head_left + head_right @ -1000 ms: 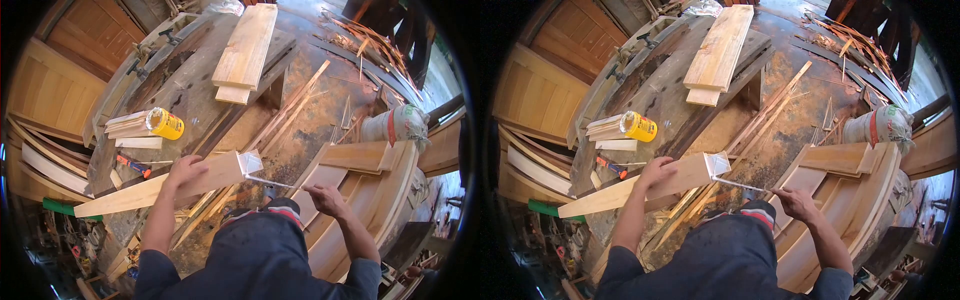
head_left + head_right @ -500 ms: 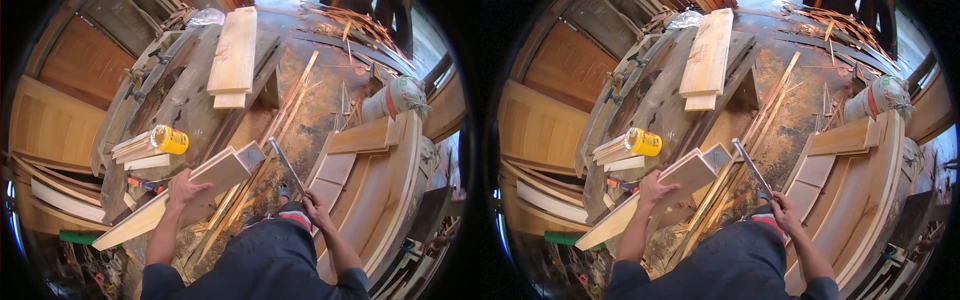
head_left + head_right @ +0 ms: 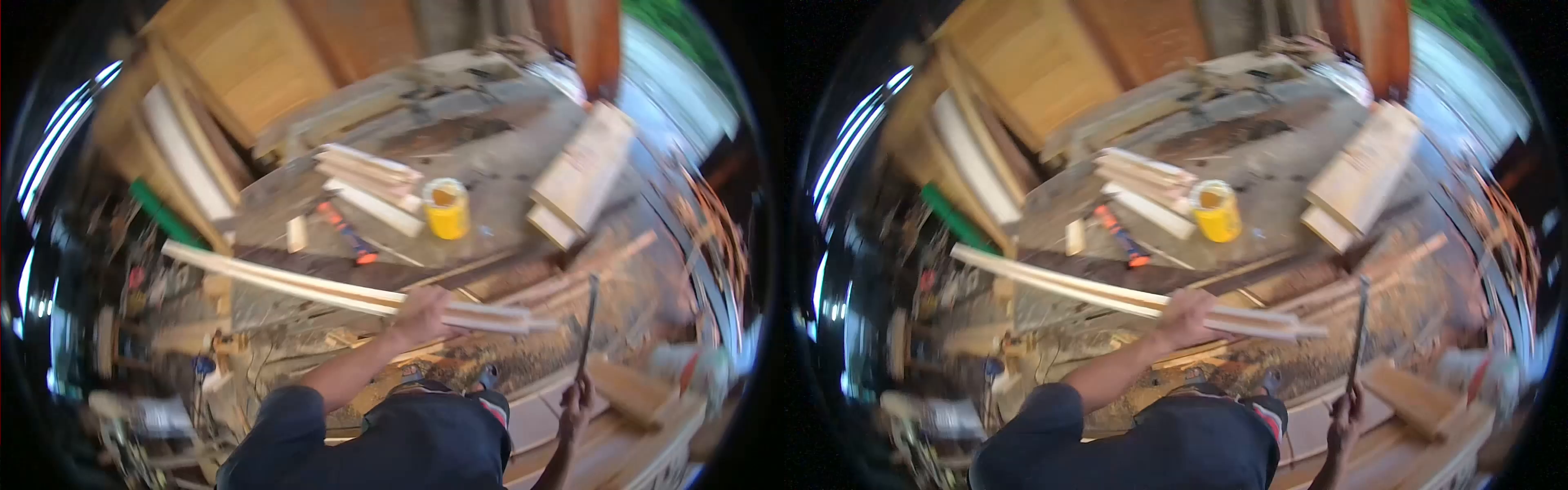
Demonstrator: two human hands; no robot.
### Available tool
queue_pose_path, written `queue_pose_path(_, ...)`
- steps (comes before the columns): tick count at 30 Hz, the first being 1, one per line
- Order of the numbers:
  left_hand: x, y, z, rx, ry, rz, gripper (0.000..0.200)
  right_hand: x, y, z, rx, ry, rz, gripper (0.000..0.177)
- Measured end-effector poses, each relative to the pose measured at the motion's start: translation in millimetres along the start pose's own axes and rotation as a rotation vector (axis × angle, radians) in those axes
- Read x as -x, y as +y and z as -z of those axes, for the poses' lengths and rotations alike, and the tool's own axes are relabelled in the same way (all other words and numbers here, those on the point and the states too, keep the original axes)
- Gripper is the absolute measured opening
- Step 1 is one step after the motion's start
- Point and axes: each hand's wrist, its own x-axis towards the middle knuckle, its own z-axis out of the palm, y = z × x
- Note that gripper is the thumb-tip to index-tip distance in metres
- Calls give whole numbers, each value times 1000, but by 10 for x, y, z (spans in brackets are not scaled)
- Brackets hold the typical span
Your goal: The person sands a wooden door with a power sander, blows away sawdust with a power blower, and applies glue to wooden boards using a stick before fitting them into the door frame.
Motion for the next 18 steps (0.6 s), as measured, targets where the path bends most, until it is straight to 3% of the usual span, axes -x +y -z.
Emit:
queue_pose_path(1,62,-8,12,-1,1,-10,60,-72,-1,0,-44,14,-77,36)
queue_pose_path(4,269,94,37,87,-1,168,56,-334,57,66,29,-83,43,36)
queue_pose_path(7,379,210,-32,66,32,504,50,-642,45,174,80,-135,39,34)
queue_pose_path(9,415,320,-21,-48,20,739,58,-830,-168,196,163,-178,45,32)
queue_pose_path(11,541,441,26,-202,261,817,70,-989,-245,234,198,-280,119,31)
queue_pose_path(12,501,507,169,-158,312,1062,84,-1021,-338,194,216,-321,150,31)
queue_pose_path(14,880,36,-292,-112,787,1256,92,-1111,-176,243,161,-331,144,31)
queue_pose_path(16,1023,-105,-403,299,1061,1452,99,-1182,-206,227,150,-380,91,32)
queue_pose_path(18,901,-118,-181,1117,1044,1581,102,-1191,-508,86,184,-455,-15,34)
